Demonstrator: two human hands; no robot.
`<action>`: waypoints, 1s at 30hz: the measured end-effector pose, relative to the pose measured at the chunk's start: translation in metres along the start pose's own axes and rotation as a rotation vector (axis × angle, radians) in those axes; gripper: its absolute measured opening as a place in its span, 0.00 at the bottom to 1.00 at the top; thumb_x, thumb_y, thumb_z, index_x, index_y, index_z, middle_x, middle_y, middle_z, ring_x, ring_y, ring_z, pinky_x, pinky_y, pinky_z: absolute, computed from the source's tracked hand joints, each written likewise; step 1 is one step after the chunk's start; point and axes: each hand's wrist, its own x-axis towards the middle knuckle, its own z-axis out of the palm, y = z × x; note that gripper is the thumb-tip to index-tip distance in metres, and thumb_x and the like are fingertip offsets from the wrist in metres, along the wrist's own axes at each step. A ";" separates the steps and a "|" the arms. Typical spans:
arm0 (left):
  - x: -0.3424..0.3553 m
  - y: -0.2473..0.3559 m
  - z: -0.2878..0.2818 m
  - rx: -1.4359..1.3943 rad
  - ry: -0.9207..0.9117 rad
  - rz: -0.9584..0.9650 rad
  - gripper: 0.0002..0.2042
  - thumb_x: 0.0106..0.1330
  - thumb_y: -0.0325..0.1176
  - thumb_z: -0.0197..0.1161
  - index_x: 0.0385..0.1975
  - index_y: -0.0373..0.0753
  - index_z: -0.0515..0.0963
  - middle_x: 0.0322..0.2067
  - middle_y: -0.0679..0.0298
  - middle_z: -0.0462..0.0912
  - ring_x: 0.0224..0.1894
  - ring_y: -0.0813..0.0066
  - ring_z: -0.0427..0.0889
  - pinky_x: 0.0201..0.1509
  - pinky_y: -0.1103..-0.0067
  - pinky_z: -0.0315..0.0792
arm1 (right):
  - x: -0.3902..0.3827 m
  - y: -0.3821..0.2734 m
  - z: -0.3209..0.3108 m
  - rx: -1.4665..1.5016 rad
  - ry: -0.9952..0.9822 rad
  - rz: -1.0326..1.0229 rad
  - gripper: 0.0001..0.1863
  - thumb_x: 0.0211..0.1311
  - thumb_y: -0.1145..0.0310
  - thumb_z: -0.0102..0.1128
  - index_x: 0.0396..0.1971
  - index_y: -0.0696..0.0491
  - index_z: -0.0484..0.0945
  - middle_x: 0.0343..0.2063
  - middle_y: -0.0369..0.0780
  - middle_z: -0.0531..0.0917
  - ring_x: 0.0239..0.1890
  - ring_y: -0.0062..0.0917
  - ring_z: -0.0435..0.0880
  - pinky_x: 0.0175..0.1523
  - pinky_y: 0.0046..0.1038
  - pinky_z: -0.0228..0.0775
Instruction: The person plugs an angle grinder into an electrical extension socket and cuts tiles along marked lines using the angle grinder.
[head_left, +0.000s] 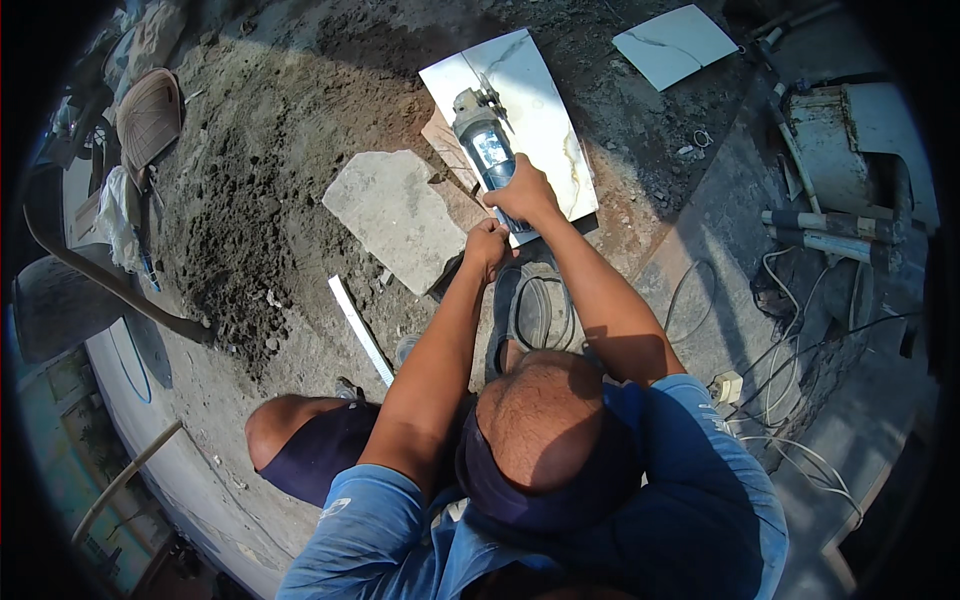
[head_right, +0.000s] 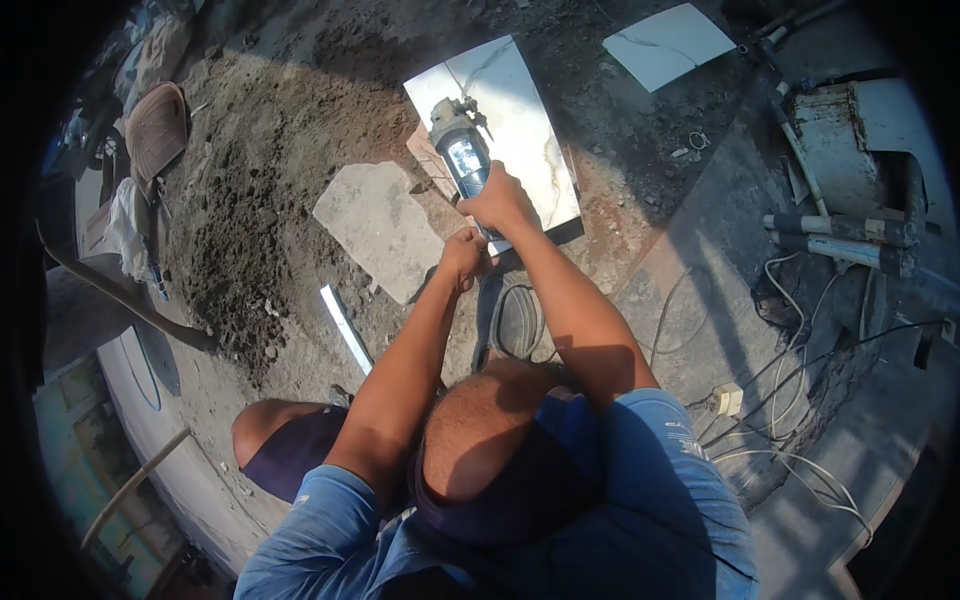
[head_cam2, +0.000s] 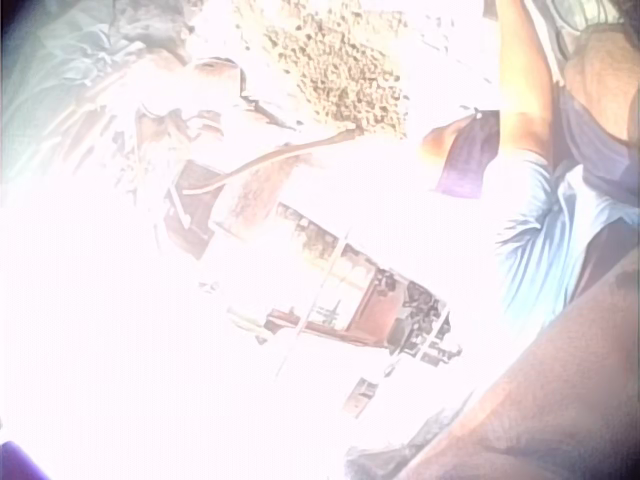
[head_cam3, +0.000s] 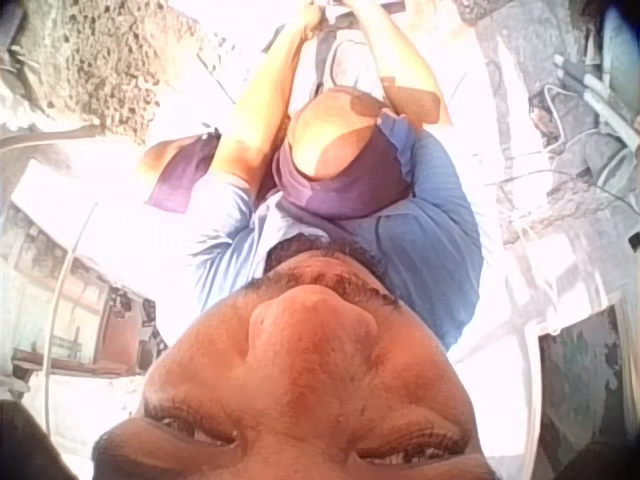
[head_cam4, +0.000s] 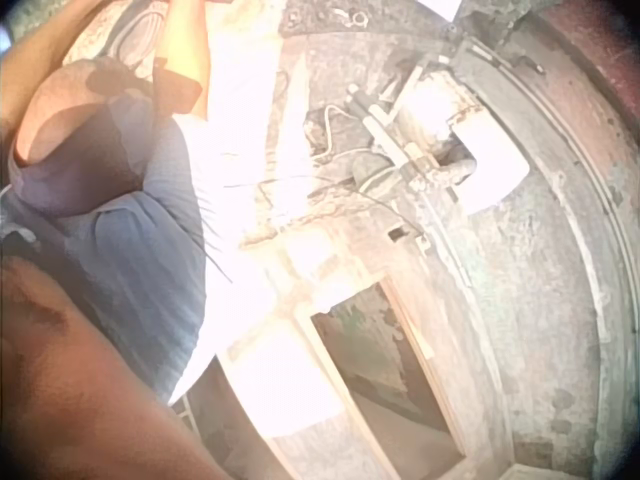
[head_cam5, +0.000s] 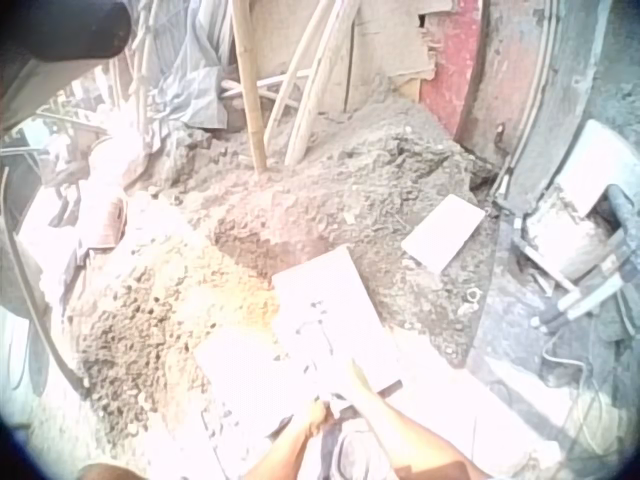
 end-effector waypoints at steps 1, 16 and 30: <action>0.000 0.000 0.000 0.000 -0.005 -0.003 0.09 0.73 0.29 0.55 0.28 0.38 0.72 0.21 0.68 0.71 0.19 0.77 0.72 0.30 0.74 0.82 | 0.000 0.001 0.001 0.005 0.007 -0.009 0.44 0.34 0.55 0.74 0.55 0.60 0.69 0.45 0.54 0.84 0.47 0.45 0.85 0.53 0.37 0.77; 0.010 -0.006 -0.006 -0.003 -0.034 -0.011 0.06 0.73 0.27 0.49 0.34 0.38 0.74 0.24 0.67 0.75 0.19 0.76 0.77 0.27 0.76 0.83 | -0.007 0.008 0.003 -0.008 0.005 -0.003 0.44 0.36 0.55 0.76 0.56 0.60 0.69 0.45 0.55 0.83 0.48 0.45 0.85 0.53 0.37 0.77; 0.007 -0.004 -0.007 -0.053 -0.042 -0.039 0.08 0.73 0.29 0.52 0.32 0.38 0.76 0.21 0.69 0.73 0.20 0.79 0.73 0.29 0.75 0.82 | -0.017 0.018 0.006 -0.002 0.010 -0.014 0.45 0.36 0.57 0.75 0.56 0.62 0.68 0.44 0.55 0.84 0.47 0.45 0.85 0.53 0.36 0.77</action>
